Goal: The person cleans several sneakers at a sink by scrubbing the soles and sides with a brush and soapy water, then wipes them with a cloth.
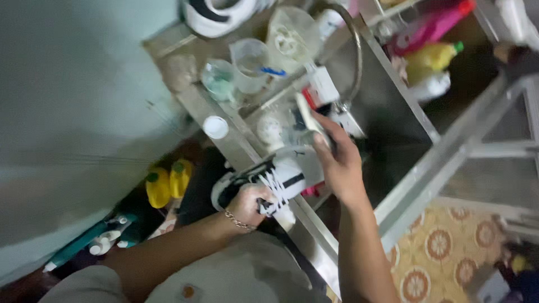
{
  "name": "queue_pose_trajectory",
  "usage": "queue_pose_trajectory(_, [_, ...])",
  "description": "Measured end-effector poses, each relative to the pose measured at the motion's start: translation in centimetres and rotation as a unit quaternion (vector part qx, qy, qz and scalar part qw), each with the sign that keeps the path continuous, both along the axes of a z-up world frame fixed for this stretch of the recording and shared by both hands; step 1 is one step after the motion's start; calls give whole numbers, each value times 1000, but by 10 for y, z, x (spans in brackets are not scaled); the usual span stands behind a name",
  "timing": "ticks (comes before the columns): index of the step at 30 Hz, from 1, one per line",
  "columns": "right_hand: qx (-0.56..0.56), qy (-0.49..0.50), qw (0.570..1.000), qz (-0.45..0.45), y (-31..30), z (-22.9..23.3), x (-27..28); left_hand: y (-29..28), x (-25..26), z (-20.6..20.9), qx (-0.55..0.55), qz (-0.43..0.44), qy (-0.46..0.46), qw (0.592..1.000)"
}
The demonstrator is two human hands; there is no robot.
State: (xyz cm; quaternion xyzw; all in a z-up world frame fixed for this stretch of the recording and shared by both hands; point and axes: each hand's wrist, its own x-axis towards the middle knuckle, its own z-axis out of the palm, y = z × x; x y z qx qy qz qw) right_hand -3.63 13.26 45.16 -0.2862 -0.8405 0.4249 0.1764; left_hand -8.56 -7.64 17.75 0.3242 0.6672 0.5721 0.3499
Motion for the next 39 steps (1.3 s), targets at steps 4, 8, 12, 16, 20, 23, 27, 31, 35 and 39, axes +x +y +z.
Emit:
queue_pose_trajectory(4, [-141,82,968,-188,-5,-74,132,-4,39,28,-26,120,-499,858])
queue_pose_trajectory(8, [-135,77,953,-261,-50,-106,201,-13,67,-23,5,-35,-251,967])
queue_pose_trajectory(12, [41,12,969,-244,-70,-121,221,-24,107,-82,108,-101,308,940])
queue_pose_trajectory(16, [57,94,966,-233,-101,-136,189,-35,98,-136,110,-141,444,878])
queue_pose_trajectory(20, [78,84,958,-261,-86,-129,196,-59,84,-132,143,-174,325,919])
queue_pose_trajectory(23, [144,70,929,-335,-84,-139,196,-61,80,-102,121,-180,369,904])
queue_pose_trajectory(27, [83,110,948,-286,-104,-134,179,-68,76,-90,95,-223,428,871])
queue_pose_trajectory(31, [138,100,918,-359,-74,-161,201,-64,70,-123,137,-218,374,891])
queue_pose_trajectory(35, [81,129,939,-309,-113,-136,161,-67,69,-101,65,-237,186,951])
queue_pose_trajectory(39, [96,110,927,-344,-79,-157,187,-61,72,-109,9,-247,213,945])
